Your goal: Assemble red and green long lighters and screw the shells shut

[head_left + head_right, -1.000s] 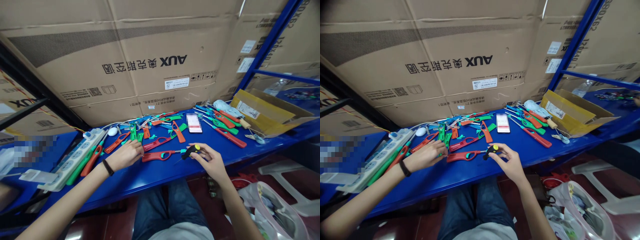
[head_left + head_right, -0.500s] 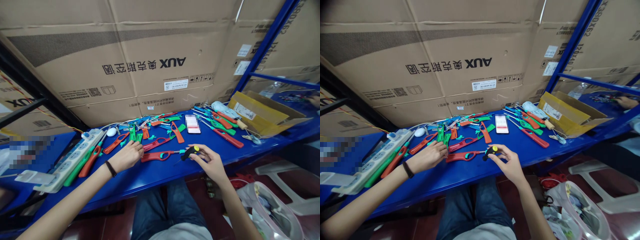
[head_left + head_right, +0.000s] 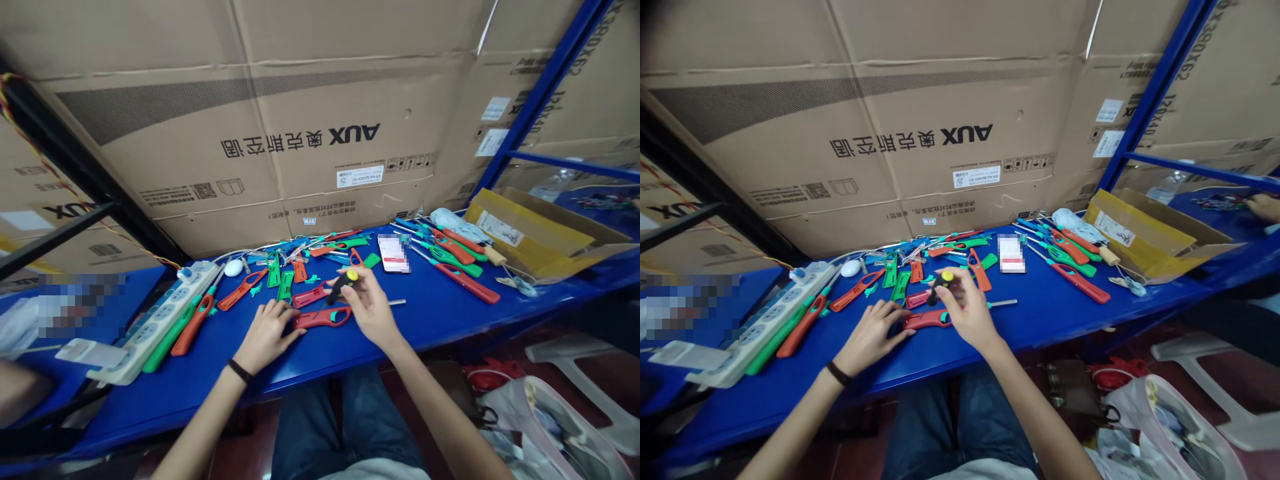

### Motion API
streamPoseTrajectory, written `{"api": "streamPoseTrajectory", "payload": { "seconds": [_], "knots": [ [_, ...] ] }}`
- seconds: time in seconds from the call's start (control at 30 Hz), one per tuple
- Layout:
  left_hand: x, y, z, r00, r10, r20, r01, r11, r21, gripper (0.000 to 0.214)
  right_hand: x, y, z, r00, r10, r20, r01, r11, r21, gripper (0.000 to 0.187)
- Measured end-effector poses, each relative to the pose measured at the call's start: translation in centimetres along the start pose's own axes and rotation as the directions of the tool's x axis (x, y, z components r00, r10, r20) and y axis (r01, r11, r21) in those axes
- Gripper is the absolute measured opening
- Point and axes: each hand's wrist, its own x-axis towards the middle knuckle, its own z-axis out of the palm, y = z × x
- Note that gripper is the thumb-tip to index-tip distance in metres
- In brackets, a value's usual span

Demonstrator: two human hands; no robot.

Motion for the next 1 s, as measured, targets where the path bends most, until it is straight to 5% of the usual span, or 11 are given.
{"api": "streamPoseTrajectory", "payload": {
  "seconds": [0.13, 0.3, 1.0],
  "knots": [
    [-1.8, 2.6, 2.0, 0.980, -0.156, -0.125, 0.143, 0.984, -0.103, 0.029, 1.4, 0.6, 2.6, 0.992, 0.013, 0.123, 0.001, 0.994, -0.110, 0.026],
    [-3.2, 4.7, 3.1, 0.936, -0.276, -0.219, 0.242, 0.956, -0.169, 0.026, 1.2, 0.9, 3.3, 0.985, 0.021, 0.172, 0.012, 0.982, -0.190, 0.024],
    [-3.4, 4.9, 3.4, 0.938, -0.271, -0.216, 0.232, 0.954, -0.190, 0.028, 0.7, 0.6, 4.2, 0.973, 0.071, 0.218, -0.028, 0.980, -0.196, 0.026]
  ]
}}
